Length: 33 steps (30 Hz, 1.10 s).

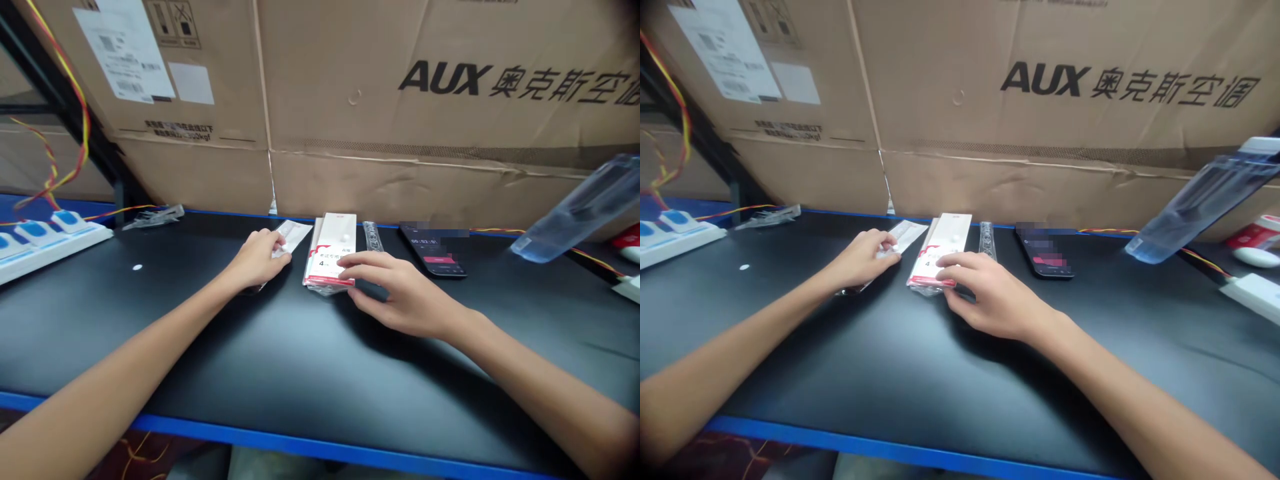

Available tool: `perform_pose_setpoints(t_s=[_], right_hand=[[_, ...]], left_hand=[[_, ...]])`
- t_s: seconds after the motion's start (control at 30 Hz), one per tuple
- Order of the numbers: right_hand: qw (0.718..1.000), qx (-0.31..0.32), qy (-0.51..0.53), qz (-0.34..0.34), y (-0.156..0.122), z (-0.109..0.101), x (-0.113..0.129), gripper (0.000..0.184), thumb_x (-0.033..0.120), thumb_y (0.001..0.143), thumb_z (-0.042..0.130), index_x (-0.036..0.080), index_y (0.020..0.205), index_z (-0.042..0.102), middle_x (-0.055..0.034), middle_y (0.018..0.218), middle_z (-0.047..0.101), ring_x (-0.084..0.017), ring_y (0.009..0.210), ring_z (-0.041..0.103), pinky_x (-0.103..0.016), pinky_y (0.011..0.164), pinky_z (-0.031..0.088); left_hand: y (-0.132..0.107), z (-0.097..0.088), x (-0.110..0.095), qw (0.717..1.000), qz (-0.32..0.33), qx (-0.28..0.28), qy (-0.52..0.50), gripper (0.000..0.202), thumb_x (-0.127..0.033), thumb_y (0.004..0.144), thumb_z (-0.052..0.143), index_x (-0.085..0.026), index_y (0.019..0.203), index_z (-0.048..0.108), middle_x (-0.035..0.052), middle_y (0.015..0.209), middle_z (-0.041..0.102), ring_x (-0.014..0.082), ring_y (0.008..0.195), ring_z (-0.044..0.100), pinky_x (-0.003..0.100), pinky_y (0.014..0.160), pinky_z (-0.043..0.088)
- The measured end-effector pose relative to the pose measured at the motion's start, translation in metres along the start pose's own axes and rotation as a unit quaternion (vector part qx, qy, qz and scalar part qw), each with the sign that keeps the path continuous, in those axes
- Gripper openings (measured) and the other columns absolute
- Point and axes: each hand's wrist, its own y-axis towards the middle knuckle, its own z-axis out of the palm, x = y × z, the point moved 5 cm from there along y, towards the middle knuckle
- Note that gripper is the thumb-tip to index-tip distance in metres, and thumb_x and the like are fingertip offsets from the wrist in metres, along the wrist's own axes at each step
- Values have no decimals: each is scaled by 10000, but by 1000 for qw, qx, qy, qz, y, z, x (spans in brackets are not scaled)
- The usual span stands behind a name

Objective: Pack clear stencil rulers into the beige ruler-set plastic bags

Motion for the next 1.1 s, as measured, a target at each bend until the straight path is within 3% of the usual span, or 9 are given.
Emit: perform_pose_setpoints(t_s=[0.27, 0.47, 0.53, 0.63, 0.73, 0.9, 0.97, 1.07, 1.1], right_hand=[[1000, -17, 24, 5, 1, -1, 2, 262, 140, 886, 589, 243, 1117, 659, -82, 1232, 683, -253, 1128, 645, -428, 968, 539], [990, -38, 115, 68, 4, -9, 2, 258, 180, 890, 628, 229, 1141, 663, -64, 1131, 724, -233, 1033, 683, -393, 947, 555], [971, -49, 199, 125, 4, -8, 2, 291, 246, 902, 651, 228, 1192, 637, -64, 1137, 718, -221, 985, 701, -384, 913, 579], [907, -42, 377, 184, 4, 0, 5, 384, 323, 914, 664, 236, 1278, 576, -66, 1198, 693, -209, 979, 713, -366, 873, 606], [852, -17, 481, 204, 4, 7, 8, 324, 317, 925, 655, 213, 1229, 618, -76, 1197, 705, -217, 973, 713, -358, 820, 616], [820, -52, 522, 228, 2, 6, -5, 309, 271, 934, 645, 212, 1237, 649, -89, 1215, 711, -245, 1041, 697, -379, 818, 611], [814, -49, 531, 230, 2, 6, -6, 326, 269, 934, 641, 229, 1257, 643, -88, 1258, 695, -255, 1077, 686, -408, 853, 607], [820, -44, 522, 231, 3, 9, -2, 331, 304, 941, 625, 236, 1264, 627, -91, 1268, 688, -263, 1094, 682, -425, 860, 614], [830, -54, 503, 235, 3, 10, -2, 325, 312, 937, 629, 233, 1253, 626, -93, 1258, 689, -261, 1083, 686, -420, 850, 620]], left_hand=[[-4, -19, -3, 997, -28, -46, -47, 250, -339, 697, 639, -216, 904, 572, 33, 899, 661, 218, 790, 617, 311, 677, 448], [-27, -52, -45, 982, 27, -110, -150, 231, -321, 684, 705, -212, 826, 560, -19, 727, 588, 145, 633, 538, 274, 621, 440], [-40, -56, -67, 971, 65, -103, -208, 237, -337, 705, 714, -208, 830, 560, -22, 715, 576, 134, 631, 531, 261, 612, 448], [-60, -49, -94, 952, 99, -68, -283, 218, -346, 742, 713, -212, 809, 555, -20, 706, 570, 126, 629, 533, 250, 589, 462], [-72, -38, -108, 944, 134, -21, -300, 205, -375, 779, 721, -219, 820, 594, -22, 688, 562, 115, 590, 501, 249, 541, 449], [-66, -55, -86, 926, 101, -202, -303, 220, -352, 779, 749, -229, 912, 624, 12, 860, 629, 161, 774, 588, 309, 709, 517], [-56, -51, -79, 914, 61, -144, -373, 321, -370, 760, 770, -226, 1006, 624, 31, 981, 675, 193, 882, 644, 325, 750, 548], [-51, -26, -84, 859, 26, 93, -502, 370, -397, 794, 743, -209, 1099, 653, 54, 1041, 739, 237, 889, 714, 353, 719, 593], [-53, -19, -86, 842, 19, 136, -521, 352, -396, 811, 727, -200, 1098, 668, 59, 1034, 753, 246, 869, 728, 361, 707, 600]])
